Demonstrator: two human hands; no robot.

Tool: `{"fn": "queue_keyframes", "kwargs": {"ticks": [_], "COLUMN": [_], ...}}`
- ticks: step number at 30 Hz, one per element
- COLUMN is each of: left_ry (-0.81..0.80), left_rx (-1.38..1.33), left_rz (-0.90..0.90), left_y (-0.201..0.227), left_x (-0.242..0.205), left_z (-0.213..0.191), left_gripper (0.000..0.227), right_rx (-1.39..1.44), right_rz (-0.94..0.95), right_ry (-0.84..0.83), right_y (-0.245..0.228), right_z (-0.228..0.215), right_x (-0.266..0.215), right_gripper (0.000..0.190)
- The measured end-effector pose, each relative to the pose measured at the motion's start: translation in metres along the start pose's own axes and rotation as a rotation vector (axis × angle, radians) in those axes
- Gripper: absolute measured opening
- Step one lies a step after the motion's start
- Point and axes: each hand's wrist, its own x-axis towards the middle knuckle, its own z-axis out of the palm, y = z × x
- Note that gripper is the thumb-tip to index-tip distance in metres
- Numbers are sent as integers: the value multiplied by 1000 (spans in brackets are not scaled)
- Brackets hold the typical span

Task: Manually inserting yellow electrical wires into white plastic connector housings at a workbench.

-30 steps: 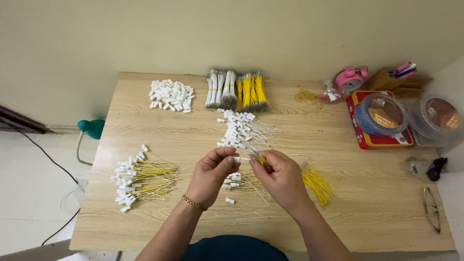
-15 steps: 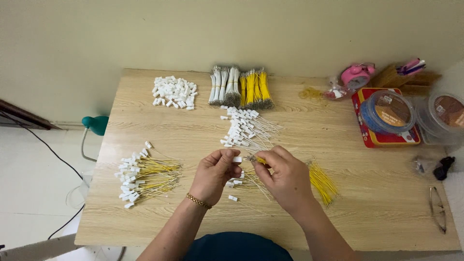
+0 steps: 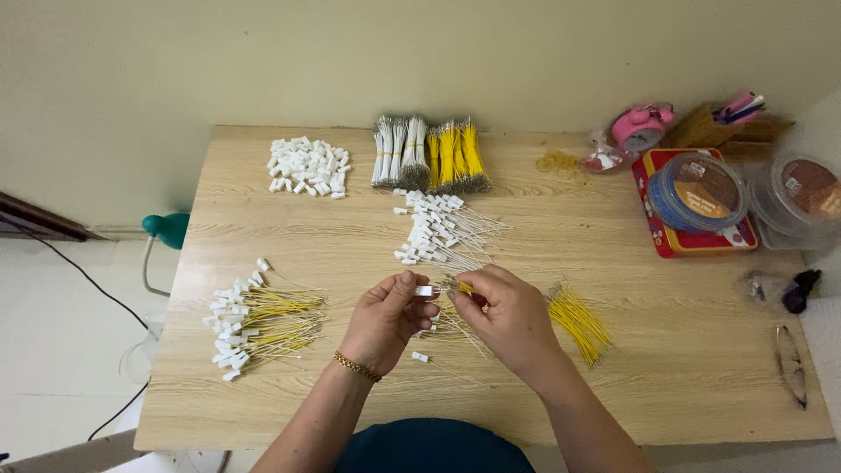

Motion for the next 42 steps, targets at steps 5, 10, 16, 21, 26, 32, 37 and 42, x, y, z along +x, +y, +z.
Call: {"fn": "queue_keyframes", "kwargs": {"ticks": [5, 10, 16, 21, 26, 32, 37, 42], "left_ry": [-3, 14, 36, 66, 101, 130, 116, 266], "left_rx": [31, 85, 87, 109, 110, 154, 576, 1488], "left_rz": [-21, -7, -11, -38, -70, -126, -89, 326], "left_y": [-5, -9, -8, -15, -31, -51, -66, -64], "left_x": [3, 3, 6, 8, 17, 33, 69, 132], "left_z": [-4, -5, -6, -10, -24, -42, -78, -106], "left_gripper": [35, 34, 35, 28, 24, 21, 31, 22], "right_rx": [35, 72, 117, 71, 20, -60, -95, -215], "right_rz": [37, 56, 116, 124, 109, 142, 225, 119], "right_ry": [-14, -81, -147, -81, -95, -156, -265, -295], "right_y": [5, 10, 14, 21, 42, 69, 112, 185], "right_z": [6, 11, 14, 27, 46, 66, 96, 143], "right_x": [0, -2, 1, 0, -5, -10, -16, -35], "right_gripper": [9, 12, 19, 9, 12, 14, 16, 11]}}
